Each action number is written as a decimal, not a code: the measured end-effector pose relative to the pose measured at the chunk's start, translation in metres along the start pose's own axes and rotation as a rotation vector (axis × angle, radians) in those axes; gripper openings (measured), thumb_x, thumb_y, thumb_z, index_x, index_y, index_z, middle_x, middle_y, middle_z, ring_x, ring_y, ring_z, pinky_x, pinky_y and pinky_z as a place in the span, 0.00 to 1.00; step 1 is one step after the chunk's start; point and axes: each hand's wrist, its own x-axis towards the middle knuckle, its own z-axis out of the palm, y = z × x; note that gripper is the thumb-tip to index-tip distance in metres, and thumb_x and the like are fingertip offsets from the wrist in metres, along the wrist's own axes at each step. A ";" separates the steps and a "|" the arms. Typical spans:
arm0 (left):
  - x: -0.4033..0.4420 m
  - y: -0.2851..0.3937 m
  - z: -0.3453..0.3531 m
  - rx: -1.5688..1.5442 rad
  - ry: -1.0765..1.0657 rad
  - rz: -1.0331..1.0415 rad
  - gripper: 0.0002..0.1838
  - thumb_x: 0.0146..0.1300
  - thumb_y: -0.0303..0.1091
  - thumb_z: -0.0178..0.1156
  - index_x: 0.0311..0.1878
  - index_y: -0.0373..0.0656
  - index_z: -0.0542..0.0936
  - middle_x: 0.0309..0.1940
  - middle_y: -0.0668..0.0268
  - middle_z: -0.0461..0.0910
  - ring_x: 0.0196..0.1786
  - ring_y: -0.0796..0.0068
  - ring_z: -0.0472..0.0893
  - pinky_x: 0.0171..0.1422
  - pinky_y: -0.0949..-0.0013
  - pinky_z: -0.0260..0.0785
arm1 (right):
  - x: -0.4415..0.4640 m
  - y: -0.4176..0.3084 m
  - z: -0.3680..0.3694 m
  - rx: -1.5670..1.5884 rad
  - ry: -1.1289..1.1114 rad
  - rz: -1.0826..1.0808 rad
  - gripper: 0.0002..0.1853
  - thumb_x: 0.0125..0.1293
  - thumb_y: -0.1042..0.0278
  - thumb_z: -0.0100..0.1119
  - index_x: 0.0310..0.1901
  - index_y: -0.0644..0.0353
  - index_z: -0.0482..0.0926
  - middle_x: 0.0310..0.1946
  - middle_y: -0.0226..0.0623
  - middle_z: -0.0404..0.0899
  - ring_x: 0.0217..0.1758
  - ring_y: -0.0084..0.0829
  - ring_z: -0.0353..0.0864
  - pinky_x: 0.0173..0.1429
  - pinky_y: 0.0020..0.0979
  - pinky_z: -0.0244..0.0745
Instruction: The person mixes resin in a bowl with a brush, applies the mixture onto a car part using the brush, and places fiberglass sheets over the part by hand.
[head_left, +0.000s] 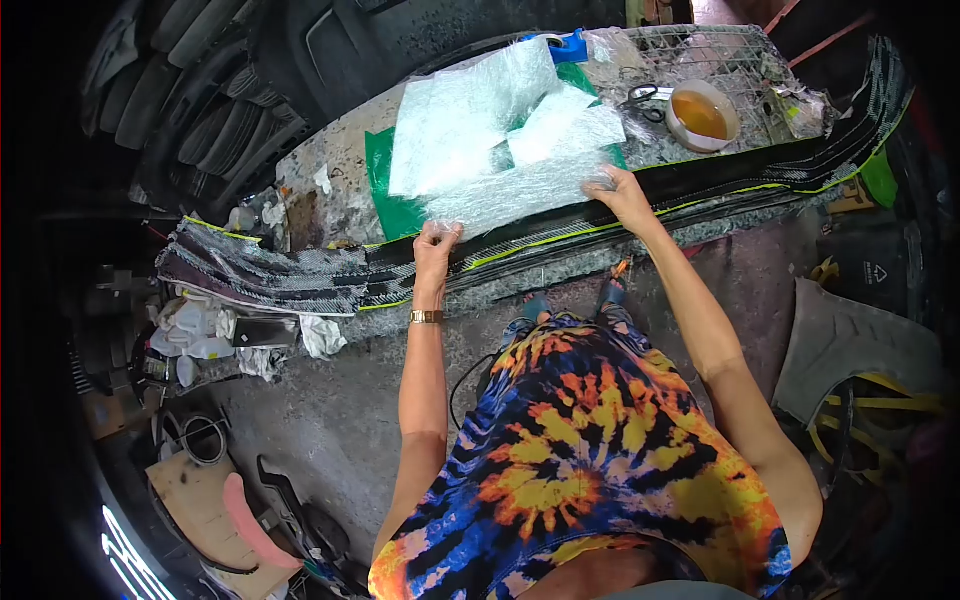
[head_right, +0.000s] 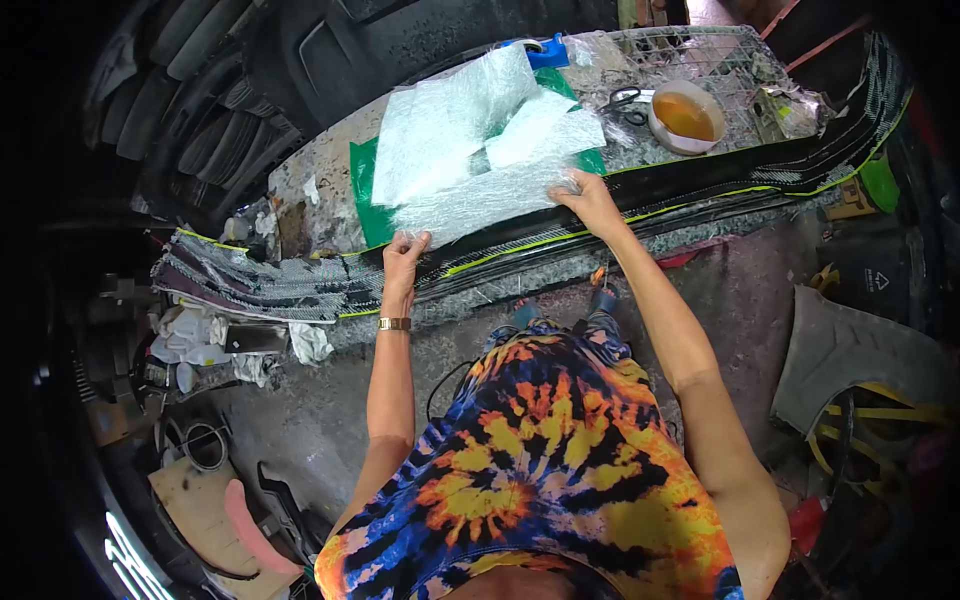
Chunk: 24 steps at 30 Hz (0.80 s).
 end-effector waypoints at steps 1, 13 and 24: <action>-0.001 0.004 -0.004 0.041 0.001 -0.032 0.10 0.58 0.31 0.68 0.28 0.44 0.75 0.25 0.80 0.71 0.29 0.89 0.64 0.33 0.78 0.57 | -0.001 0.000 0.001 -0.033 0.038 -0.064 0.14 0.58 0.72 0.66 0.45 0.67 0.79 0.38 0.31 0.82 0.41 0.19 0.76 0.49 0.25 0.71; 0.010 -0.019 -0.007 0.268 -0.023 0.180 0.14 0.56 0.33 0.68 0.25 0.34 0.76 0.21 0.71 0.69 0.28 0.81 0.63 0.32 0.70 0.59 | -0.002 0.014 -0.002 -0.297 0.140 -0.162 0.14 0.58 0.69 0.65 0.42 0.69 0.80 0.41 0.44 0.81 0.43 0.34 0.79 0.50 0.30 0.71; -0.010 -0.045 0.015 0.786 0.047 0.166 0.18 0.54 0.37 0.68 0.23 0.31 0.74 0.17 0.49 0.71 0.19 0.66 0.65 0.28 0.59 0.60 | -0.024 0.052 -0.005 -0.578 0.149 -0.090 0.13 0.59 0.67 0.64 0.42 0.66 0.80 0.42 0.52 0.79 0.45 0.46 0.80 0.48 0.38 0.72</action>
